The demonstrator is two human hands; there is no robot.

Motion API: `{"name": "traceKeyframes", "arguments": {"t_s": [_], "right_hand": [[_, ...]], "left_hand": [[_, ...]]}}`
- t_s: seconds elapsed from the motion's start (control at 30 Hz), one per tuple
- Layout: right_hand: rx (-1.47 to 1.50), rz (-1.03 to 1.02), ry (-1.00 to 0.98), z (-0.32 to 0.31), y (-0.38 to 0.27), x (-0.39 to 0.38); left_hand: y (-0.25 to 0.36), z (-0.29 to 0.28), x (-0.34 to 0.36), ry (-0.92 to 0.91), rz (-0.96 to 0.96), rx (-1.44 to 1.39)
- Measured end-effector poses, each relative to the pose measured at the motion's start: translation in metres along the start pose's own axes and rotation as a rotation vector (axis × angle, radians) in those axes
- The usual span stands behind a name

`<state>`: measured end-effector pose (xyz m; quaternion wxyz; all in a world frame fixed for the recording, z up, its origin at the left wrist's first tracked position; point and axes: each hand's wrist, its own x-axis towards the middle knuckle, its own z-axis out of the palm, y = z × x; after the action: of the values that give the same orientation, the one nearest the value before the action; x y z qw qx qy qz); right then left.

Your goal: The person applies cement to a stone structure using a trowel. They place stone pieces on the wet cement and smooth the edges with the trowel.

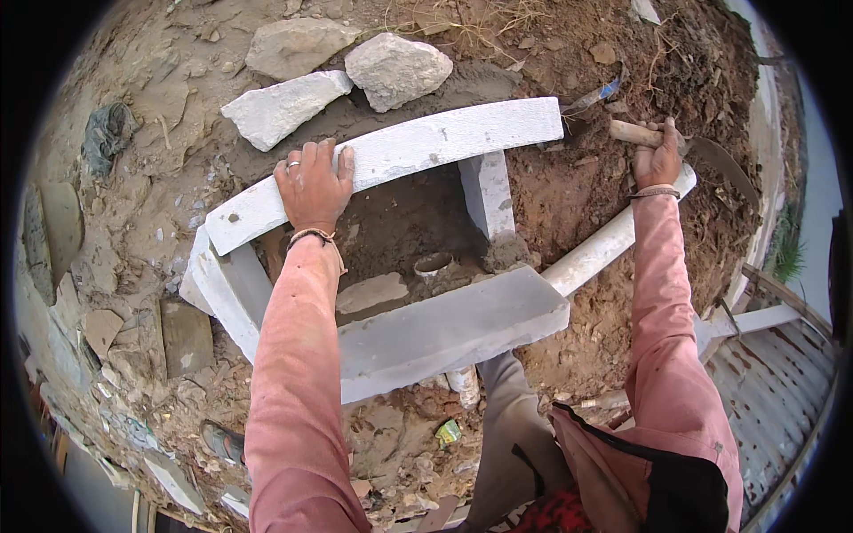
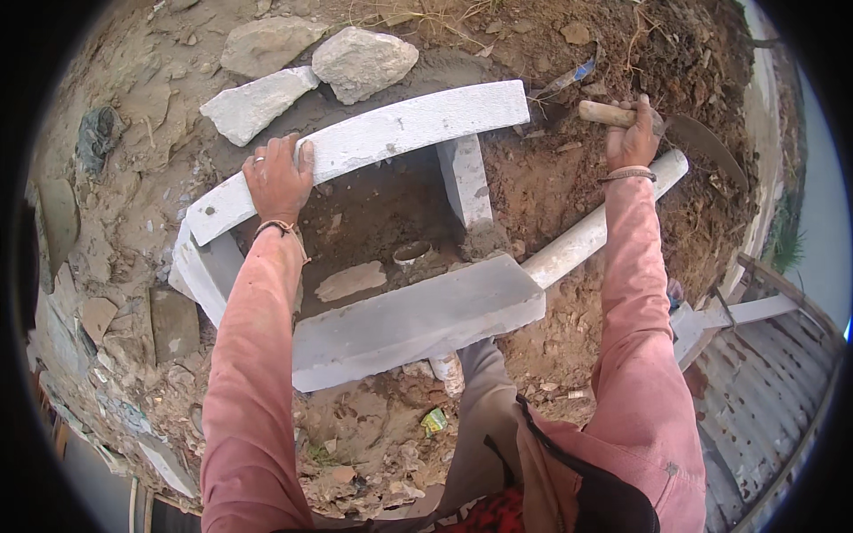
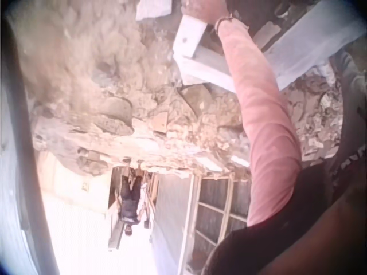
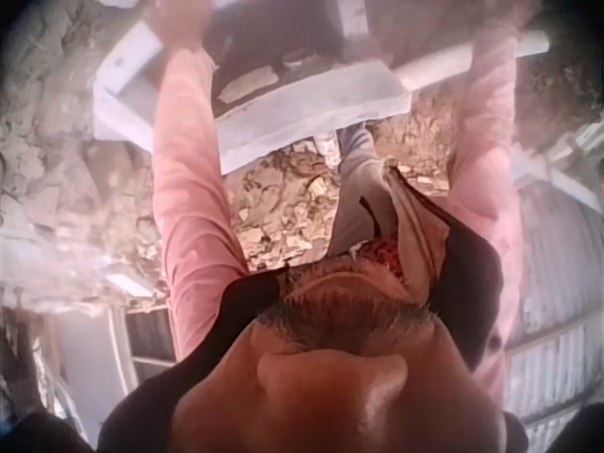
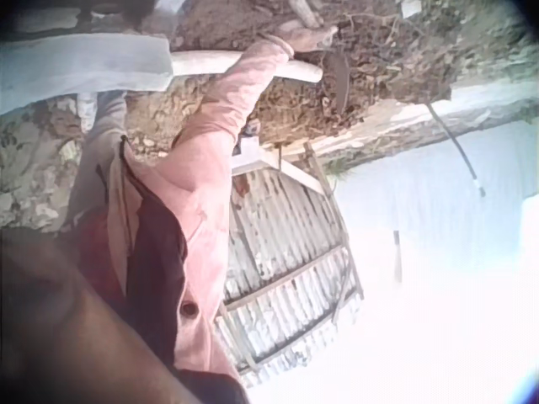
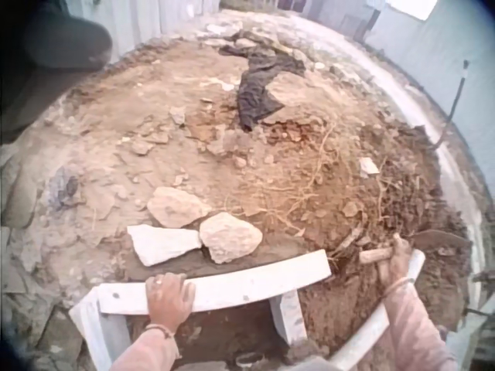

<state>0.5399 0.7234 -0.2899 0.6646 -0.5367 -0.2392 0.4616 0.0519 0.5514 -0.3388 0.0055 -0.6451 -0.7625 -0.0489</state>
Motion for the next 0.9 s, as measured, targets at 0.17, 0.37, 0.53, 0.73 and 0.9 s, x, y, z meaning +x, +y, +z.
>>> {"name": "traceKeyframes", "arguments": {"t_s": [0.17,0.37,0.53,0.73,0.9], "right_hand": [[0.137,0.098,0.242,-0.045,0.071,0.072],[0.101,0.191,0.213,-0.007,0.130,0.039],[-0.200,0.129,-0.069,0.028,0.066,0.011],[-0.040,-0.153,-0.666,0.183,0.034,-0.168],[-0.278,-0.049,-0.676,0.165,0.129,-0.199]], "left_hand": [[0.019,0.016,0.004,0.067,0.016,-0.054],[-0.004,0.012,-0.003,0.095,0.015,-0.018],[0.002,0.015,0.002,0.184,0.024,-0.095],[-0.012,0.011,-0.011,0.150,-0.008,-0.119],[-0.003,0.015,-0.007,0.204,-0.014,-0.177]]}}
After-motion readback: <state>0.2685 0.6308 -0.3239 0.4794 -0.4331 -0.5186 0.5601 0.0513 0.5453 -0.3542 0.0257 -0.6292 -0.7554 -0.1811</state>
